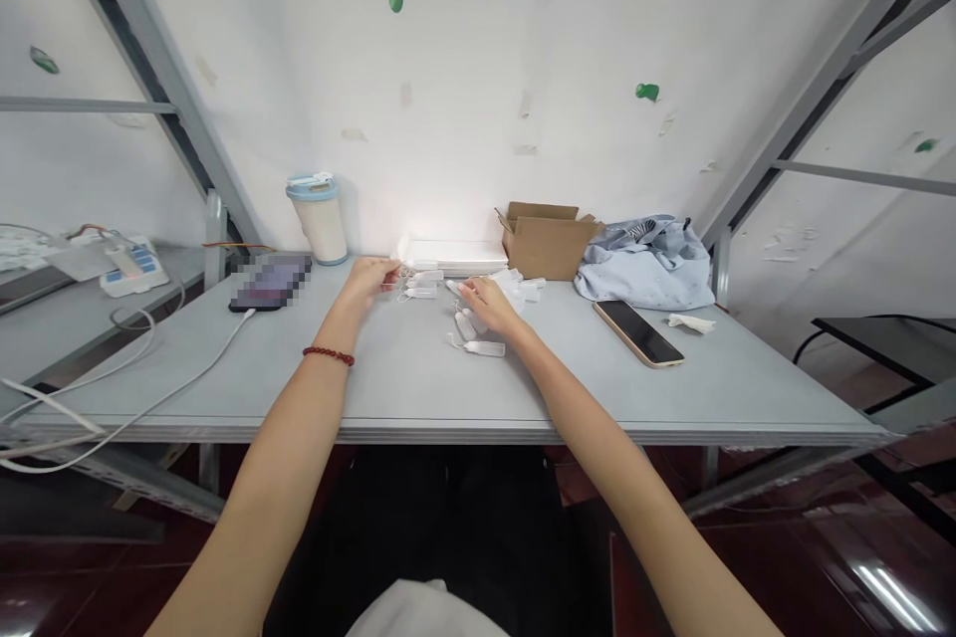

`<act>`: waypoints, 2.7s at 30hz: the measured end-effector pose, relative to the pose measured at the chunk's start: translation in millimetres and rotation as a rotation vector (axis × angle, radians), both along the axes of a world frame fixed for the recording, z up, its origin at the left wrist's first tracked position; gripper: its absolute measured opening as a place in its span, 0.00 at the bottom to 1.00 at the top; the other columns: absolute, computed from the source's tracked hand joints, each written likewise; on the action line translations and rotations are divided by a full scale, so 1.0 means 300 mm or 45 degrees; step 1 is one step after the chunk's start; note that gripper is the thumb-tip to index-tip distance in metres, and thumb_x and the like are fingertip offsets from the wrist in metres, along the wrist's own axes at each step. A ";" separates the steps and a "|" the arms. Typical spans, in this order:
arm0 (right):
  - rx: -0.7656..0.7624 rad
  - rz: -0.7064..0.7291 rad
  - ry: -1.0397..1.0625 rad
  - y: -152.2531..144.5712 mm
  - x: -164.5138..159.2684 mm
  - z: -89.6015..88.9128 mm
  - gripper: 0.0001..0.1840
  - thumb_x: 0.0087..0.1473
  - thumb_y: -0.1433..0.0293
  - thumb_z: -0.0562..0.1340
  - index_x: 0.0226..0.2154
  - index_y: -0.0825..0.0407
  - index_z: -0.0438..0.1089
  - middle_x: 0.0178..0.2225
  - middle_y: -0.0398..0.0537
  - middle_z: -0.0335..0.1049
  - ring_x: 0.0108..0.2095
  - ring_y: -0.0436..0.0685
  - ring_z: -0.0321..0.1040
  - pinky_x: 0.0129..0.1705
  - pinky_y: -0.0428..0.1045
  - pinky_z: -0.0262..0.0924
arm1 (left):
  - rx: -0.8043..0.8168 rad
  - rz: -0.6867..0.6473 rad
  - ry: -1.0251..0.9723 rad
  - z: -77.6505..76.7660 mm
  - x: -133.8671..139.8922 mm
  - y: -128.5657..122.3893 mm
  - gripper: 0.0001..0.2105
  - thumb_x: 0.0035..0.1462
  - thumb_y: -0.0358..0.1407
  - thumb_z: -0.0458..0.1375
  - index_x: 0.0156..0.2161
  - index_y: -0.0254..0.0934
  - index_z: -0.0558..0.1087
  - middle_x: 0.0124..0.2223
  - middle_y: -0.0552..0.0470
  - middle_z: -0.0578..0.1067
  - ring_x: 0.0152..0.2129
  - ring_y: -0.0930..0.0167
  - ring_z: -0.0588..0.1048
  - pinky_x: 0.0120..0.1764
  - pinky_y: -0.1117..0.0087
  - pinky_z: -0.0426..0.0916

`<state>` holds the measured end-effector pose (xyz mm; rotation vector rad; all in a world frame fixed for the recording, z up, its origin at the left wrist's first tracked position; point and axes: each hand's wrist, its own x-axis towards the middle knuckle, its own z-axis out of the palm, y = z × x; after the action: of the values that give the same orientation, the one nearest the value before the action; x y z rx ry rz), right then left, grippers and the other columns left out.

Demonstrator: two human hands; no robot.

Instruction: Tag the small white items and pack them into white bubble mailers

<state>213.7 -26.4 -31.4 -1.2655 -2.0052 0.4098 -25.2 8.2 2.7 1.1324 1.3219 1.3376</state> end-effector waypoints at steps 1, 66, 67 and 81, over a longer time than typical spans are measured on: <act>0.011 0.009 -0.041 0.001 -0.002 -0.002 0.22 0.65 0.59 0.50 0.45 0.55 0.72 0.47 0.59 0.72 0.51 0.62 0.64 0.54 0.56 0.56 | -0.013 -0.001 0.008 -0.003 -0.006 0.001 0.08 0.41 0.33 0.66 0.22 0.34 0.71 0.22 0.52 0.72 0.19 0.76 0.68 0.24 0.74 0.64; -0.288 -0.289 1.064 -0.011 0.046 0.067 0.24 0.48 0.48 0.65 0.22 0.51 0.63 0.17 0.42 0.67 0.19 0.48 0.61 0.25 0.46 0.58 | -0.180 -0.625 0.163 0.044 0.151 -0.118 0.15 0.39 0.41 0.72 0.28 0.33 0.76 0.29 0.50 0.76 0.24 0.74 0.71 0.30 0.71 0.65; -0.289 -0.296 1.059 -0.010 0.047 0.066 0.24 0.48 0.48 0.65 0.22 0.51 0.62 0.17 0.42 0.67 0.19 0.48 0.61 0.25 0.46 0.58 | -0.177 -0.618 0.162 0.045 0.150 -0.119 0.15 0.39 0.41 0.72 0.28 0.33 0.76 0.29 0.50 0.76 0.24 0.74 0.71 0.30 0.71 0.65; -0.293 -0.275 1.025 -0.014 0.041 0.070 0.25 0.46 0.47 0.66 0.21 0.51 0.62 0.16 0.42 0.67 0.18 0.48 0.60 0.24 0.46 0.57 | -0.135 -0.623 0.173 0.024 0.146 -0.099 0.17 0.35 0.43 0.74 0.27 0.33 0.76 0.30 0.49 0.76 0.24 0.74 0.70 0.30 0.71 0.66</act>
<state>226.0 -30.6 -10.4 -1.1751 -1.1551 0.8954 18.4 -21.5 9.9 1.3815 1.0987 0.8374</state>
